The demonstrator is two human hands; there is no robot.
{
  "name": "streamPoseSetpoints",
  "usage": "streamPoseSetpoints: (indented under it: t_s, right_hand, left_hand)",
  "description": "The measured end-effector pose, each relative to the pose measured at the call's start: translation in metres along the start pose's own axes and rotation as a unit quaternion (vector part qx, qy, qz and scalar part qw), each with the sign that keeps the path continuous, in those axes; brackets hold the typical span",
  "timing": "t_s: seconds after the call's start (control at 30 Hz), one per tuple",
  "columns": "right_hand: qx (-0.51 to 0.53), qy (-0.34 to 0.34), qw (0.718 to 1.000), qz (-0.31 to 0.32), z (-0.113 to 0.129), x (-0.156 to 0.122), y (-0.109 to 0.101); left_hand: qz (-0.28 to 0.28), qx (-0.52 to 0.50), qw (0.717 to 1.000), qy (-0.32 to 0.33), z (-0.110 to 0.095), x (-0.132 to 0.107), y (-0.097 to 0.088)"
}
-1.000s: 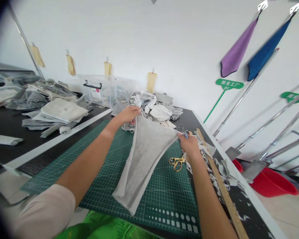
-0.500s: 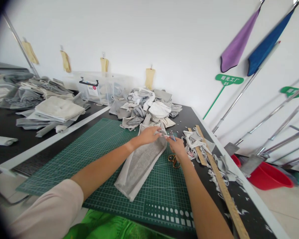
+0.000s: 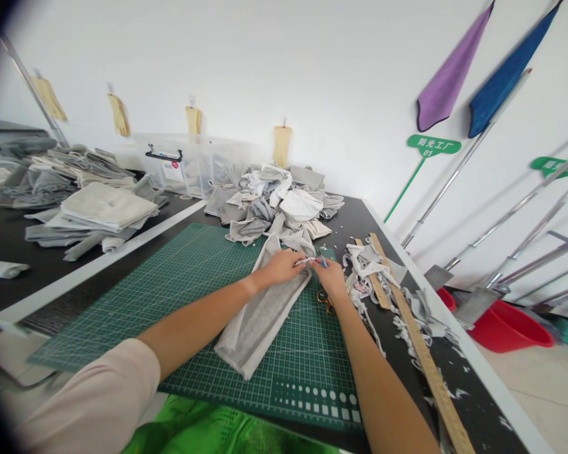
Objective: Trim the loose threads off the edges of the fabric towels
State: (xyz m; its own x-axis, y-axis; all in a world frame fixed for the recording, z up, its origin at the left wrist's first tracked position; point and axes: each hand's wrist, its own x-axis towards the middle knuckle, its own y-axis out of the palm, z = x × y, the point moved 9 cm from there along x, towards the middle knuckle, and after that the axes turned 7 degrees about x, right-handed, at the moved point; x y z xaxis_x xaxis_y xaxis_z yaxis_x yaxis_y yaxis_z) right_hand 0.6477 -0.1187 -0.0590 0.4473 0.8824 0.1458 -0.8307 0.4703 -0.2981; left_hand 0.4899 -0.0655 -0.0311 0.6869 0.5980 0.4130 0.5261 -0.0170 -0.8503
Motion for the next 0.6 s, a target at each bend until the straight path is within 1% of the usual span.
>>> streamPoseSetpoints:
  t_s: [0.1,0.2,0.3,0.4,0.47,0.6]
  right_hand:
    - [-0.023,-0.012,1.000,-0.003,-0.002,0.002,0.000]
    - [-0.030,-0.027,0.999,-0.001,-0.002,0.003,0.000]
    - [-0.039,-0.052,0.998,0.018,0.002,0.003,0.004]
    - [-0.054,-0.073,0.995,0.028,0.008,0.001,0.007]
    - [-0.069,-0.071,0.995,0.016,0.009,0.001,0.006]
    - [-0.071,-0.039,0.997,-0.019,0.002,0.003,0.001]
  left_hand:
    - [0.008,-0.019,1.000,-0.006,0.001,0.000,0.004]
    - [0.012,-0.059,0.998,-0.023,0.008,0.004,0.008]
    - [0.030,-0.089,0.994,-0.059,0.019,0.007,0.017]
    - [0.045,-0.122,0.989,-0.071,0.023,0.009,0.024]
    - [0.040,-0.132,0.988,-0.065,0.023,0.009,0.024]
    - [0.029,-0.121,0.991,-0.055,0.020,0.007,0.021]
